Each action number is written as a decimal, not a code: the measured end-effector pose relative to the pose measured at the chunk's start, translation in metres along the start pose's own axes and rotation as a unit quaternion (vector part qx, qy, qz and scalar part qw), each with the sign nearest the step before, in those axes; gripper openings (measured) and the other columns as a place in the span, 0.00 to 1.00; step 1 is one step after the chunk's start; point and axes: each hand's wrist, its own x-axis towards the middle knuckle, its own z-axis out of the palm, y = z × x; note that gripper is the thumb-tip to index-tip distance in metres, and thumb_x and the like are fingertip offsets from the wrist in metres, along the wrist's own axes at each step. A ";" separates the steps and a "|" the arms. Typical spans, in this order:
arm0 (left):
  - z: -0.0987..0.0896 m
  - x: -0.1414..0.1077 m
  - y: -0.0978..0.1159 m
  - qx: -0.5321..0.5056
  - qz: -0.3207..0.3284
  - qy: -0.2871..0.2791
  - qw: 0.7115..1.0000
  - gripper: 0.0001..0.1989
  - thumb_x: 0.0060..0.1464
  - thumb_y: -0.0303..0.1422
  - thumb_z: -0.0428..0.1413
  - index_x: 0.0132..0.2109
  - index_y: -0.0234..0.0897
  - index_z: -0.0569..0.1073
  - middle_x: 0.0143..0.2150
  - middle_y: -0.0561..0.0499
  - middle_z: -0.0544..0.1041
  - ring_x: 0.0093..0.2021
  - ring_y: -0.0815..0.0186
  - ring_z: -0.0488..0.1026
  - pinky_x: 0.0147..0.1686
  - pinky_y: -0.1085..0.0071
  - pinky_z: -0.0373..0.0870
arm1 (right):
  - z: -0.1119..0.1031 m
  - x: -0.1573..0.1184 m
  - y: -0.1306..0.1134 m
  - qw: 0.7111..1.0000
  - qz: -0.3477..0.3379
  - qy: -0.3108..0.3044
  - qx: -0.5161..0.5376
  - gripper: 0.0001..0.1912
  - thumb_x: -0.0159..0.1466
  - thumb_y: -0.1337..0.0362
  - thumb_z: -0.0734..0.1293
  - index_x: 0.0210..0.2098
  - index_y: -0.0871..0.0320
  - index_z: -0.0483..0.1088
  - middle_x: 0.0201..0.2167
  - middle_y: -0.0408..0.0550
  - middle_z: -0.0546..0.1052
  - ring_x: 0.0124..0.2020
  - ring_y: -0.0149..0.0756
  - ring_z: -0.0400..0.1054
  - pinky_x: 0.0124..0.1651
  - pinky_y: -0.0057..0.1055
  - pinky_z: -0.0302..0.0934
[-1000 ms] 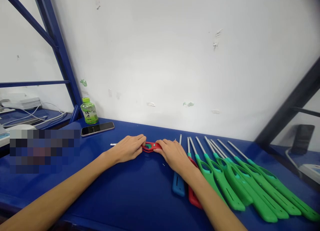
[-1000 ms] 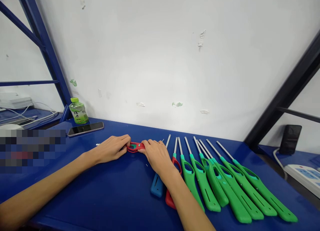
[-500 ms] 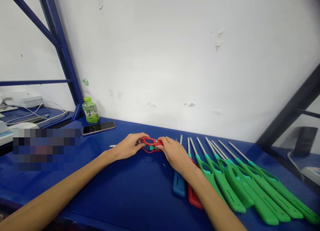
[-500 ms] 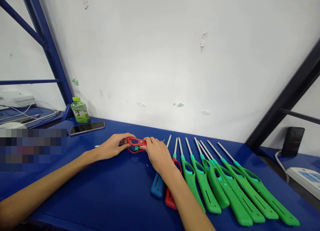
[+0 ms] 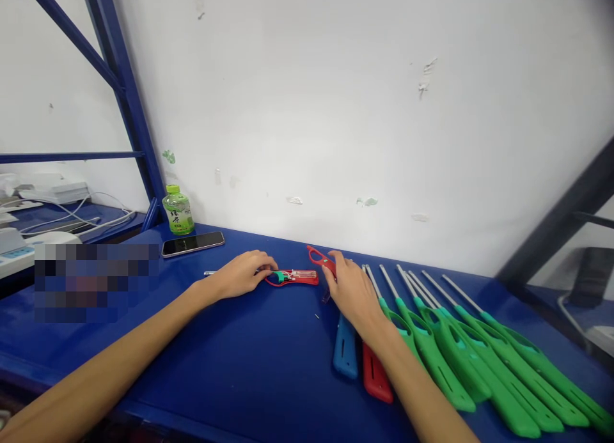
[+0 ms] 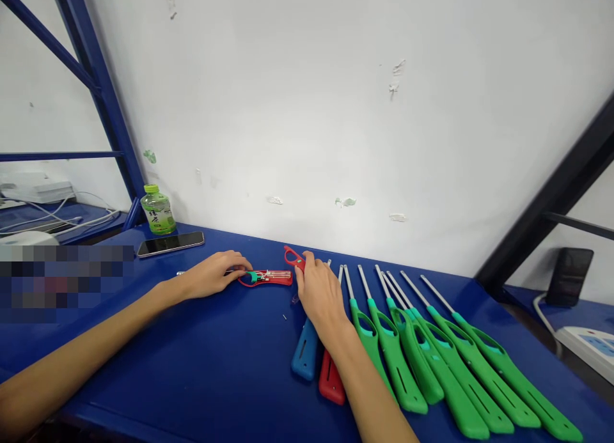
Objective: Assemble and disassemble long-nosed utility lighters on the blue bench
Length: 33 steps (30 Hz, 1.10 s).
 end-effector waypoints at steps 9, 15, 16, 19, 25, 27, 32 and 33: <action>-0.002 0.000 0.009 0.042 0.025 -0.012 0.999 0.13 0.71 0.39 0.61 0.56 0.36 0.77 0.54 0.45 0.80 0.49 0.59 0.80 0.50 0.56 0.81 | 0.008 -0.004 -0.002 0.997 -0.010 -0.023 -0.070 0.15 0.75 0.57 0.71 0.56 0.58 0.75 0.55 0.53 0.79 0.53 0.45 0.77 0.56 0.49 0.74; -0.003 0.000 0.012 0.031 0.017 -0.002 0.999 0.13 0.72 0.39 0.60 0.55 0.36 0.77 0.52 0.46 0.81 0.47 0.60 0.80 0.48 0.58 0.81 | 0.002 -0.003 -0.006 0.992 -0.114 -0.026 -0.038 0.15 0.75 0.58 0.70 0.58 0.57 0.75 0.58 0.53 0.79 0.56 0.46 0.76 0.60 0.52 0.71; -0.004 -0.001 0.013 0.028 0.013 -0.001 1.000 0.13 0.72 0.40 0.60 0.55 0.36 0.77 0.51 0.46 0.81 0.46 0.60 0.80 0.47 0.58 0.81 | 0.002 -0.003 -0.007 0.991 -0.128 -0.032 -0.036 0.15 0.75 0.58 0.70 0.58 0.57 0.75 0.57 0.52 0.79 0.56 0.46 0.76 0.60 0.52 0.71; -0.007 -0.002 0.016 0.021 -0.001 0.003 1.000 0.14 0.72 0.40 0.60 0.55 0.35 0.77 0.50 0.47 0.81 0.44 0.61 0.81 0.45 0.59 0.82 | 0.003 -0.003 -0.010 0.988 -0.142 -0.050 -0.040 0.14 0.75 0.58 0.70 0.56 0.58 0.76 0.55 0.52 0.80 0.53 0.44 0.77 0.58 0.50 0.73; -0.010 -0.002 0.014 0.030 -0.036 0.030 0.998 0.15 0.72 0.40 0.61 0.57 0.35 0.76 0.52 0.46 0.80 0.45 0.60 0.81 0.46 0.58 0.82 | 0.001 -0.003 -0.009 0.987 -0.137 -0.059 -0.051 0.14 0.75 0.58 0.71 0.56 0.58 0.76 0.56 0.52 0.79 0.53 0.45 0.77 0.57 0.50 0.73; -0.008 -0.001 0.009 0.036 -0.044 0.042 0.997 0.16 0.71 0.40 0.61 0.58 0.35 0.76 0.53 0.45 0.80 0.47 0.59 0.81 0.47 0.57 0.82 | 0.001 -0.003 -0.008 0.988 -0.134 -0.058 -0.052 0.14 0.75 0.58 0.71 0.56 0.58 0.76 0.56 0.52 0.79 0.53 0.45 0.77 0.57 0.50 0.73; 0.001 0.000 -0.006 0.051 -0.042 0.055 0.996 0.15 0.71 0.40 0.61 0.58 0.36 0.77 0.56 0.44 0.79 0.51 0.57 0.80 0.51 0.54 0.80 | 0.004 -0.001 -0.007 0.984 -0.160 -0.066 -0.036 0.16 0.75 0.58 0.71 0.58 0.57 0.75 0.58 0.53 0.78 0.55 0.46 0.76 0.59 0.51 0.72; 0.003 0.000 -0.006 0.052 -0.040 0.060 0.996 0.15 0.71 0.40 0.61 0.58 0.36 0.76 0.57 0.44 0.79 0.52 0.56 0.79 0.52 0.53 0.80 | 0.005 0.000 -0.007 0.983 -0.168 -0.072 -0.034 0.16 0.75 0.58 0.71 0.58 0.57 0.75 0.58 0.53 0.78 0.55 0.46 0.76 0.58 0.51 0.73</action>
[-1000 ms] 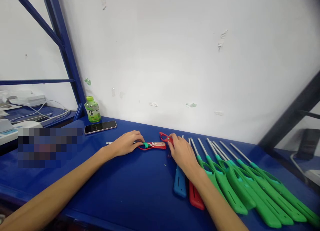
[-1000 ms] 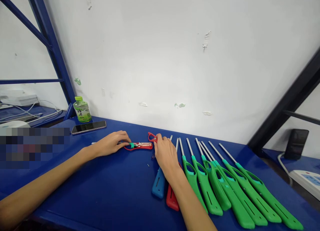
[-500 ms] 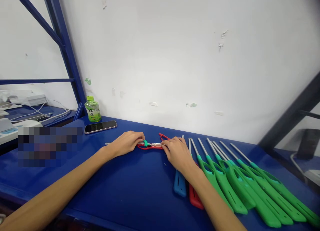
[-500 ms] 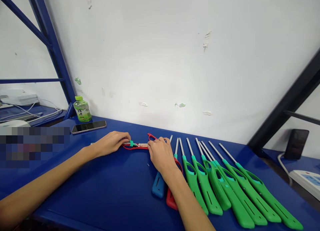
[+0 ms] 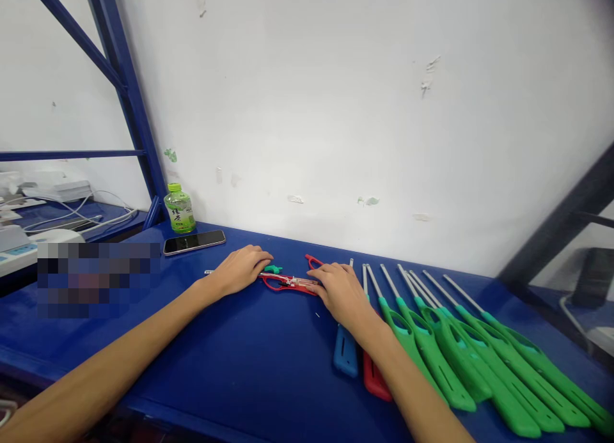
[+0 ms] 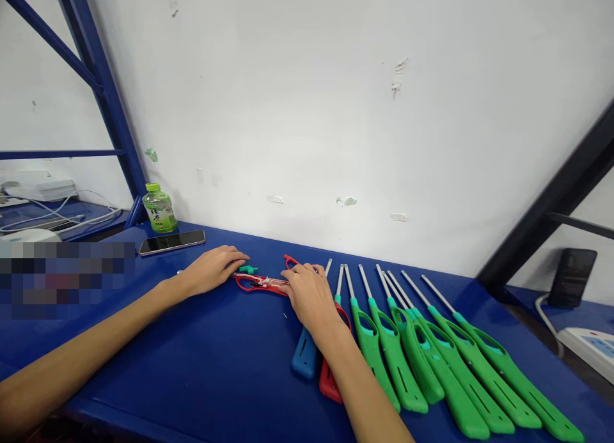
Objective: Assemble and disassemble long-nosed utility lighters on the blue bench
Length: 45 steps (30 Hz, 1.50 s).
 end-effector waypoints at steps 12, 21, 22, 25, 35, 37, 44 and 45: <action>0.009 -0.003 0.038 -0.062 0.077 -0.018 0.995 0.12 0.72 0.38 0.60 0.55 0.36 0.78 0.54 0.45 0.80 0.51 0.58 0.80 0.53 0.54 0.80 | -0.006 0.004 -0.004 0.999 0.004 -0.026 -0.036 0.16 0.75 0.57 0.70 0.58 0.57 0.75 0.57 0.53 0.79 0.52 0.44 0.77 0.55 0.48 0.75; 0.019 0.001 0.031 -0.082 0.058 -0.007 0.995 0.13 0.72 0.39 0.60 0.56 0.37 0.77 0.55 0.45 0.80 0.50 0.58 0.80 0.51 0.55 0.80 | -0.010 0.004 -0.001 0.998 -0.006 -0.001 -0.064 0.15 0.75 0.57 0.70 0.57 0.57 0.75 0.56 0.53 0.79 0.52 0.44 0.77 0.56 0.48 0.74; 0.020 0.002 0.031 -0.083 0.056 -0.008 0.995 0.13 0.72 0.39 0.60 0.56 0.37 0.77 0.55 0.45 0.80 0.50 0.58 0.80 0.51 0.55 0.80 | -0.010 0.005 -0.001 0.998 -0.007 0.001 -0.069 0.15 0.75 0.57 0.70 0.57 0.57 0.75 0.56 0.53 0.79 0.52 0.44 0.77 0.56 0.48 0.74; 0.022 0.002 0.033 -0.083 0.049 -0.011 0.995 0.13 0.72 0.39 0.60 0.57 0.37 0.77 0.56 0.44 0.80 0.50 0.58 0.80 0.51 0.55 0.81 | -0.010 0.005 0.001 0.997 -0.010 0.006 -0.082 0.15 0.75 0.58 0.71 0.57 0.58 0.75 0.56 0.52 0.79 0.52 0.44 0.77 0.56 0.49 0.74; 0.025 0.002 0.035 -0.081 0.034 -0.026 0.996 0.14 0.72 0.39 0.60 0.57 0.37 0.77 0.57 0.44 0.79 0.50 0.58 0.80 0.51 0.55 0.81 | -0.014 0.002 0.002 0.995 -0.020 0.035 -0.087 0.12 0.75 0.59 0.71 0.54 0.58 0.77 0.52 0.51 0.81 0.51 0.43 0.78 0.58 0.50 0.73; 0.025 0.002 0.036 -0.081 0.034 -0.028 0.996 0.14 0.72 0.39 0.60 0.58 0.37 0.77 0.57 0.44 0.79 0.51 0.58 0.80 0.51 0.55 0.81 | -0.016 0.002 0.002 0.996 -0.020 0.043 -0.082 0.11 0.75 0.60 0.70 0.54 0.58 0.77 0.51 0.50 0.81 0.51 0.43 0.78 0.59 0.51 0.72; 0.025 0.001 0.038 -0.076 0.035 -0.030 0.996 0.14 0.72 0.39 0.60 0.58 0.37 0.77 0.56 0.44 0.79 0.50 0.58 0.80 0.51 0.55 0.81 | -0.017 0.001 0.001 0.996 -0.015 0.068 -0.054 0.07 0.75 0.65 0.69 0.51 0.57 0.79 0.44 0.46 0.83 0.48 0.42 0.78 0.60 0.50 0.67; 0.025 0.001 0.038 -0.076 0.035 -0.030 0.996 0.14 0.72 0.39 0.60 0.58 0.37 0.77 0.56 0.44 0.79 0.50 0.58 0.80 0.51 0.55 0.81 | -0.017 0.001 0.002 0.996 -0.015 0.072 -0.049 0.07 0.75 0.65 0.70 0.50 0.56 0.79 0.43 0.46 0.84 0.48 0.43 0.78 0.60 0.49 0.66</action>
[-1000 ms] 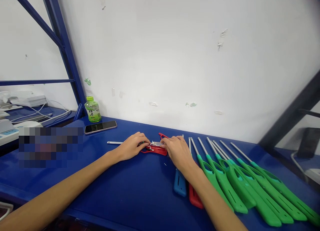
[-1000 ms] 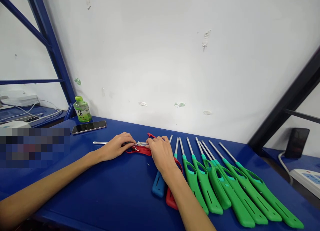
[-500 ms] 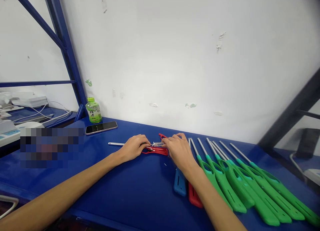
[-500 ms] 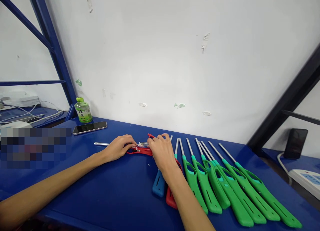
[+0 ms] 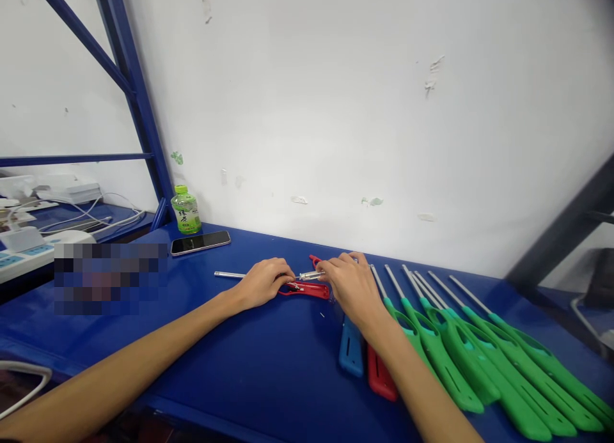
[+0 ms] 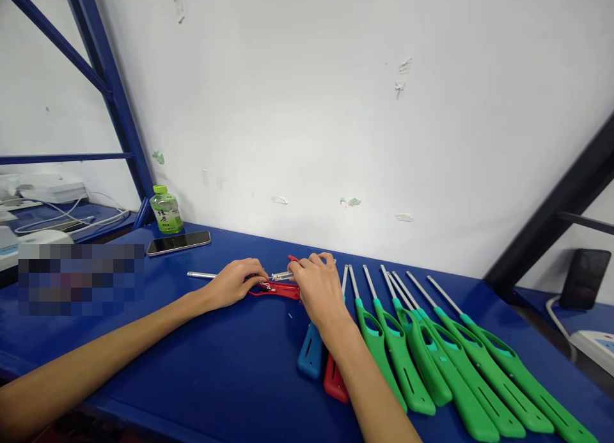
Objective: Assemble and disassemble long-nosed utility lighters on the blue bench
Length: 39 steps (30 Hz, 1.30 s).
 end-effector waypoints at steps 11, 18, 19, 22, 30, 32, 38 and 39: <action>-0.007 -0.004 -0.012 0.020 -0.010 0.031 0.999 0.14 0.72 0.39 0.60 0.57 0.37 0.77 0.56 0.44 0.79 0.51 0.58 0.80 0.51 0.55 0.81 | -0.008 -0.011 0.037 0.994 0.073 0.075 0.041 0.10 0.78 0.66 0.65 0.48 0.53 0.81 0.43 0.50 0.87 0.45 0.48 0.78 0.52 0.44 0.54; -0.011 -0.009 0.009 0.017 0.036 0.052 0.998 0.16 0.71 0.41 0.60 0.59 0.38 0.76 0.56 0.44 0.79 0.53 0.56 0.79 0.54 0.52 0.78 | 0.000 -0.006 0.013 0.994 0.017 0.056 0.089 0.10 0.79 0.63 0.65 0.47 0.53 0.81 0.41 0.47 0.87 0.44 0.45 0.78 0.54 0.42 0.55; -0.012 -0.009 0.011 0.013 0.043 0.052 0.998 0.15 0.71 0.41 0.60 0.58 0.38 0.77 0.55 0.45 0.79 0.53 0.56 0.79 0.54 0.52 0.78 | 0.000 -0.006 0.011 0.994 0.008 0.053 0.095 0.10 0.78 0.64 0.66 0.47 0.53 0.81 0.42 0.47 0.87 0.45 0.44 0.78 0.55 0.42 0.54; -0.011 -0.009 0.015 -0.005 0.054 0.052 0.997 0.12 0.71 0.40 0.61 0.53 0.36 0.78 0.52 0.46 0.80 0.51 0.58 0.79 0.53 0.53 0.79 | 0.001 -0.007 0.007 0.992 -0.018 0.045 0.115 0.09 0.78 0.64 0.66 0.48 0.53 0.80 0.45 0.46 0.87 0.46 0.43 0.77 0.57 0.41 0.54; -0.012 -0.006 0.011 -0.056 0.050 0.037 0.996 0.11 0.72 0.39 0.60 0.52 0.36 0.78 0.49 0.47 0.81 0.44 0.62 0.80 0.46 0.60 0.81 | -0.002 -0.008 0.006 0.989 -0.039 0.037 0.136 0.11 0.80 0.65 0.63 0.49 0.53 0.80 0.45 0.46 0.87 0.45 0.41 0.77 0.53 0.39 0.56; -0.014 -0.005 0.011 -0.056 0.048 0.033 0.997 0.11 0.72 0.39 0.60 0.53 0.36 0.78 0.50 0.47 0.81 0.44 0.62 0.80 0.46 0.60 0.81 | -0.003 -0.008 0.007 0.990 -0.035 0.037 0.133 0.12 0.80 0.65 0.63 0.48 0.53 0.80 0.44 0.46 0.87 0.44 0.40 0.76 0.53 0.39 0.57; -0.022 -0.007 0.011 -0.021 0.043 0.012 0.999 0.11 0.72 0.39 0.60 0.52 0.36 0.78 0.50 0.47 0.81 0.46 0.61 0.80 0.48 0.58 0.81 | -0.007 -0.007 0.013 0.992 -0.001 0.043 0.118 0.14 0.80 0.64 0.62 0.48 0.53 0.81 0.41 0.48 0.86 0.44 0.43 0.77 0.53 0.40 0.57; -0.023 -0.008 0.011 -0.014 0.045 0.001 0.999 0.11 0.72 0.39 0.60 0.52 0.36 0.78 0.50 0.47 0.81 0.45 0.61 0.80 0.47 0.59 0.81 | -0.008 -0.007 0.014 0.992 0.004 0.044 0.116 0.14 0.80 0.64 0.62 0.48 0.54 0.81 0.41 0.49 0.86 0.43 0.43 0.77 0.53 0.41 0.58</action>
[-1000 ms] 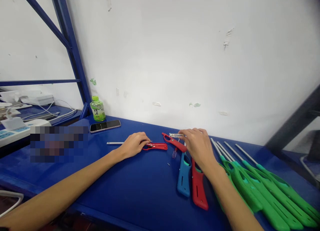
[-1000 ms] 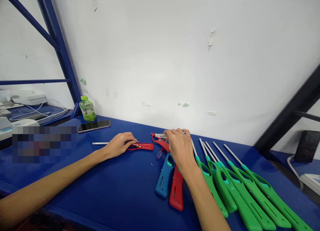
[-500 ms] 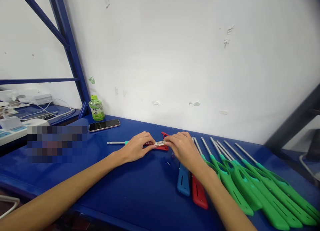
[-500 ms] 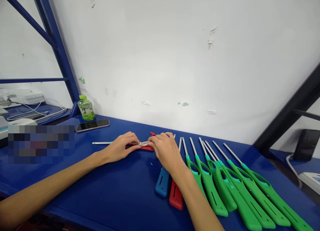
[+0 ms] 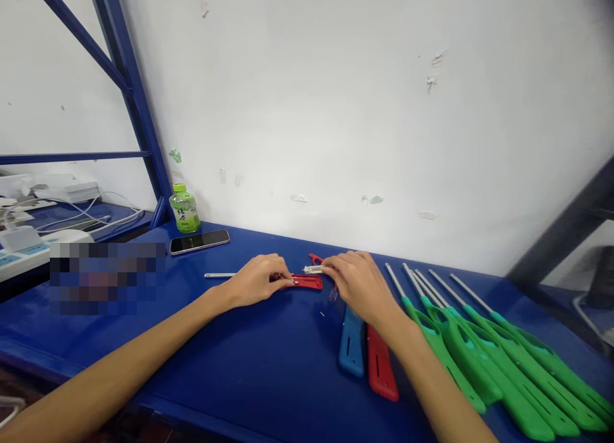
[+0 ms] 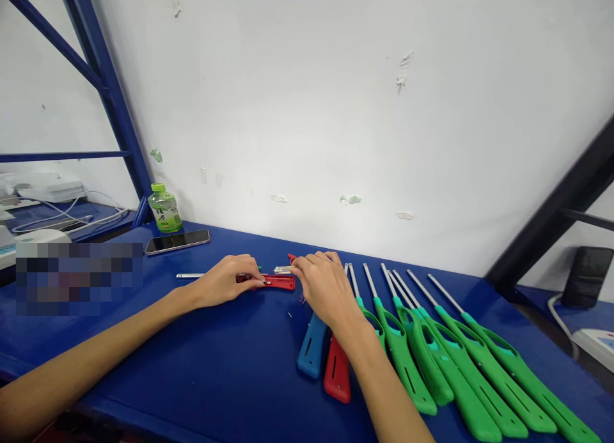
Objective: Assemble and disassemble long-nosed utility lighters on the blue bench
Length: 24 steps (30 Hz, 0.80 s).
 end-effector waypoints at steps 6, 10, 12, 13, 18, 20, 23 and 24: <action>-0.007 -0.001 0.006 0.026 0.019 -0.054 0.998 0.11 0.71 0.40 0.61 0.50 0.36 0.79 0.48 0.47 0.81 0.44 0.62 0.80 0.46 0.60 0.81 | -0.003 -0.001 -0.002 1.000 0.004 -0.009 0.017 0.12 0.79 0.65 0.63 0.46 0.55 0.81 0.42 0.48 0.86 0.44 0.43 0.76 0.53 0.41 0.59; -0.018 -0.001 0.007 0.066 -0.009 -0.029 0.997 0.10 0.72 0.39 0.60 0.50 0.36 0.79 0.49 0.47 0.81 0.45 0.61 0.80 0.48 0.59 0.80 | -0.004 -0.003 -0.005 0.999 -0.003 -0.019 0.042 0.12 0.78 0.65 0.64 0.44 0.55 0.81 0.44 0.49 0.84 0.47 0.44 0.74 0.51 0.41 0.61; -0.023 -0.002 0.004 0.095 -0.033 -0.012 0.995 0.10 0.72 0.39 0.60 0.51 0.36 0.78 0.50 0.47 0.81 0.47 0.60 0.80 0.50 0.57 0.80 | -0.004 -0.004 -0.008 0.998 -0.009 -0.026 0.058 0.12 0.78 0.64 0.65 0.44 0.54 0.82 0.44 0.50 0.83 0.47 0.44 0.74 0.51 0.41 0.62; -0.026 -0.003 0.001 0.109 -0.045 -0.007 0.993 0.11 0.71 0.39 0.60 0.51 0.36 0.78 0.51 0.46 0.81 0.48 0.59 0.80 0.50 0.56 0.80 | -0.005 -0.005 -0.009 0.997 -0.013 -0.032 0.068 0.12 0.78 0.64 0.65 0.44 0.54 0.82 0.44 0.50 0.83 0.47 0.44 0.74 0.52 0.40 0.63; -0.034 -0.006 -0.010 0.161 -0.082 -0.025 0.983 0.12 0.71 0.40 0.61 0.53 0.37 0.78 0.53 0.45 0.80 0.50 0.58 0.79 0.51 0.55 0.80 | -0.001 -0.007 -0.020 0.989 -0.050 -0.075 0.114 0.08 0.75 0.64 0.70 0.43 0.53 0.83 0.43 0.47 0.84 0.48 0.41 0.75 0.55 0.37 0.66; -0.036 -0.006 -0.013 0.170 -0.085 -0.044 0.981 0.13 0.71 0.40 0.61 0.54 0.37 0.78 0.54 0.45 0.80 0.50 0.58 0.79 0.51 0.55 0.80 | 0.003 -0.008 -0.025 0.986 -0.061 -0.092 0.123 0.05 0.74 0.64 0.72 0.42 0.52 0.83 0.42 0.46 0.84 0.47 0.40 0.76 0.55 0.36 0.66; -0.036 -0.007 -0.014 0.177 -0.087 -0.072 0.978 0.13 0.70 0.40 0.61 0.54 0.37 0.78 0.54 0.45 0.80 0.50 0.58 0.79 0.51 0.55 0.80 | 0.008 -0.010 -0.032 0.984 -0.067 -0.110 0.126 0.02 0.71 0.63 0.75 0.42 0.52 0.83 0.41 0.45 0.85 0.46 0.41 0.76 0.54 0.36 0.67; -0.036 -0.007 -0.014 0.178 -0.089 -0.081 0.977 0.13 0.70 0.40 0.61 0.55 0.37 0.78 0.54 0.45 0.80 0.50 0.58 0.79 0.51 0.55 0.80 | 0.009 -0.010 -0.034 0.983 -0.067 -0.112 0.127 0.03 0.70 0.62 0.76 0.43 0.52 0.83 0.42 0.45 0.85 0.46 0.41 0.76 0.54 0.36 0.67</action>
